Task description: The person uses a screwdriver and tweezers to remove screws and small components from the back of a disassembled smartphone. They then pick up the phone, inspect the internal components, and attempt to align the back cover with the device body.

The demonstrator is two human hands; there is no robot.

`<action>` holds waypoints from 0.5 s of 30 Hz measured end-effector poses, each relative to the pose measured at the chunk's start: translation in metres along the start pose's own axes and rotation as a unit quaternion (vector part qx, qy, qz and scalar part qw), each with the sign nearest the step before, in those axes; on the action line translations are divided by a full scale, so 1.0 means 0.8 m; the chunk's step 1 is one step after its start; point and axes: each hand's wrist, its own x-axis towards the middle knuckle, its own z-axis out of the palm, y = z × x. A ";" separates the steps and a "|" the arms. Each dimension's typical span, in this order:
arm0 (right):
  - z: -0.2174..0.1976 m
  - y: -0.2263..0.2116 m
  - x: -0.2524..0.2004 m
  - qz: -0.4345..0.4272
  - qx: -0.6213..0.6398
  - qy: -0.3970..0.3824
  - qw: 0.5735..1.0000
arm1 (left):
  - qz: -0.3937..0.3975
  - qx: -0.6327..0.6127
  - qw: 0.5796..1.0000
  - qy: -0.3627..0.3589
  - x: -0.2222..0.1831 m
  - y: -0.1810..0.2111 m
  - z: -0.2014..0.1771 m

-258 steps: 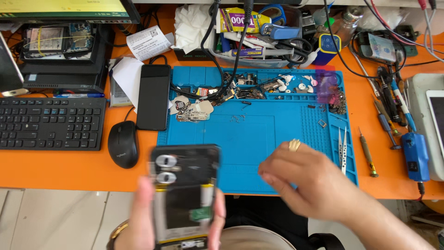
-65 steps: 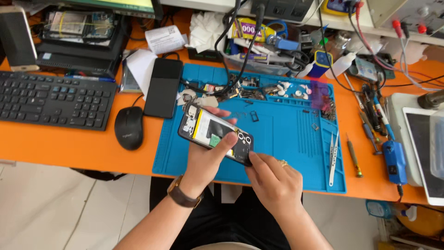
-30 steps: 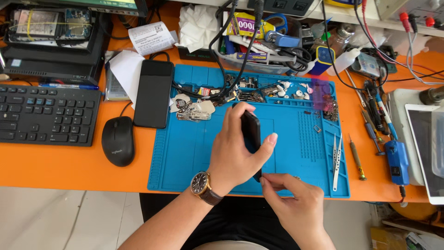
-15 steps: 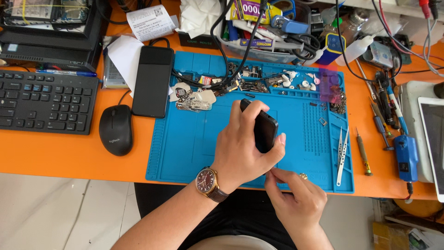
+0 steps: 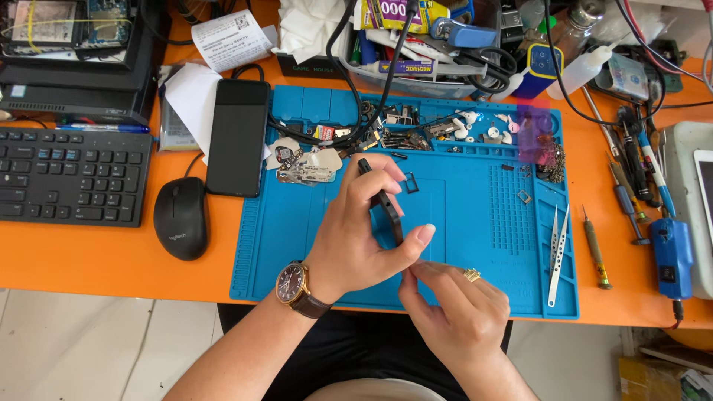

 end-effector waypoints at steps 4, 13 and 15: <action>0.001 0.004 0.006 0.011 -0.016 0.024 1.000 | -0.007 0.042 0.999 -0.022 0.008 0.002 0.002; -0.039 0.003 0.030 0.068 0.018 0.048 0.996 | 0.008 0.036 0.995 -0.095 0.012 0.020 0.021; -0.047 0.002 0.033 0.086 0.032 0.060 0.994 | 0.001 0.039 0.994 -0.102 0.011 0.024 0.024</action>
